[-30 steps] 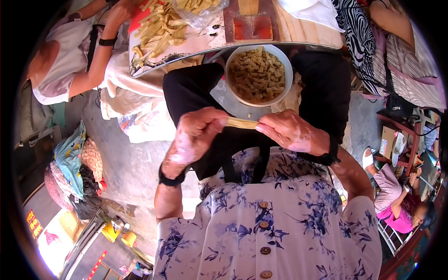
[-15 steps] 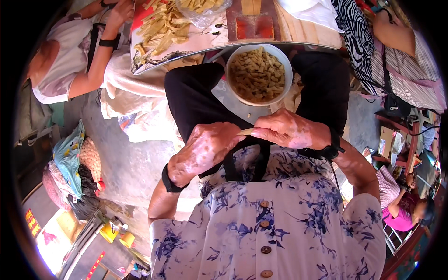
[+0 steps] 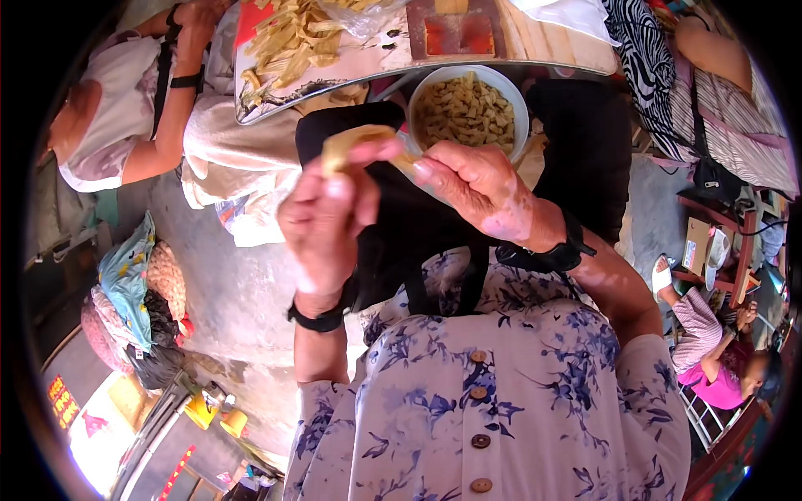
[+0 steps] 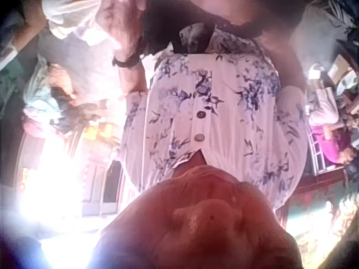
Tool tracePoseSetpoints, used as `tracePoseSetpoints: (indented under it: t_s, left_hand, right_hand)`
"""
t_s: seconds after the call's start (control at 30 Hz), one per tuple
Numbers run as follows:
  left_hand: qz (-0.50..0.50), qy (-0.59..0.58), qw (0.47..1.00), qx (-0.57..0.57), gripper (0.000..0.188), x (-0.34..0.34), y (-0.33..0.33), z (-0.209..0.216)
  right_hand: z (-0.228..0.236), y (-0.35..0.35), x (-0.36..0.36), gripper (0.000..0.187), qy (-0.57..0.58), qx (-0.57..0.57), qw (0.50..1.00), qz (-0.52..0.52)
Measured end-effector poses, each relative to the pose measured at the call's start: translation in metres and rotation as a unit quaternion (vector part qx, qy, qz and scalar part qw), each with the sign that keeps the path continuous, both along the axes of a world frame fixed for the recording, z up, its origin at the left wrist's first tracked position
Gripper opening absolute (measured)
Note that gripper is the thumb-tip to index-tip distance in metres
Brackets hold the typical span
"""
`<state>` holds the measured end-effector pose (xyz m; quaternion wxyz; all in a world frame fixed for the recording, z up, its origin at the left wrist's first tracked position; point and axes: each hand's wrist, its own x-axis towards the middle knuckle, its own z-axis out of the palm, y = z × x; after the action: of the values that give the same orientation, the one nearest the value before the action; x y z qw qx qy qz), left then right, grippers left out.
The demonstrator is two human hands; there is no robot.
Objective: The person folds and rolls small yellow skins or food wrappers by hand, placing each completed roll into a bowl.
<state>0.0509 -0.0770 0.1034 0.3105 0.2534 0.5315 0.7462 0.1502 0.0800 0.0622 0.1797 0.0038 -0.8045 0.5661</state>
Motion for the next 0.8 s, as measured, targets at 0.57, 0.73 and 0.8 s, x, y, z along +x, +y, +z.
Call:
tracePoseSetpoints:
  t_s: [0.57,0.73,0.8]
  left_hand:
    - [-0.095,0.462,0.867,-0.163,0.018,0.015,0.029,-0.029]
    - [0.017,0.594,0.799,-0.095,0.022,0.016,0.03,-0.029]
    - [0.036,0.595,0.799,-0.082,0.024,0.015,0.026,-0.03]
  right_hand:
    - [-0.013,0.004,0.024,0.032,-0.233,-0.371,0.899,0.011]
    - [-0.004,0.0,0.022,0.033,-0.208,-0.393,0.896,-0.011]
    - [0.0,-0.002,0.02,0.033,-0.221,-0.373,0.901,-0.011]
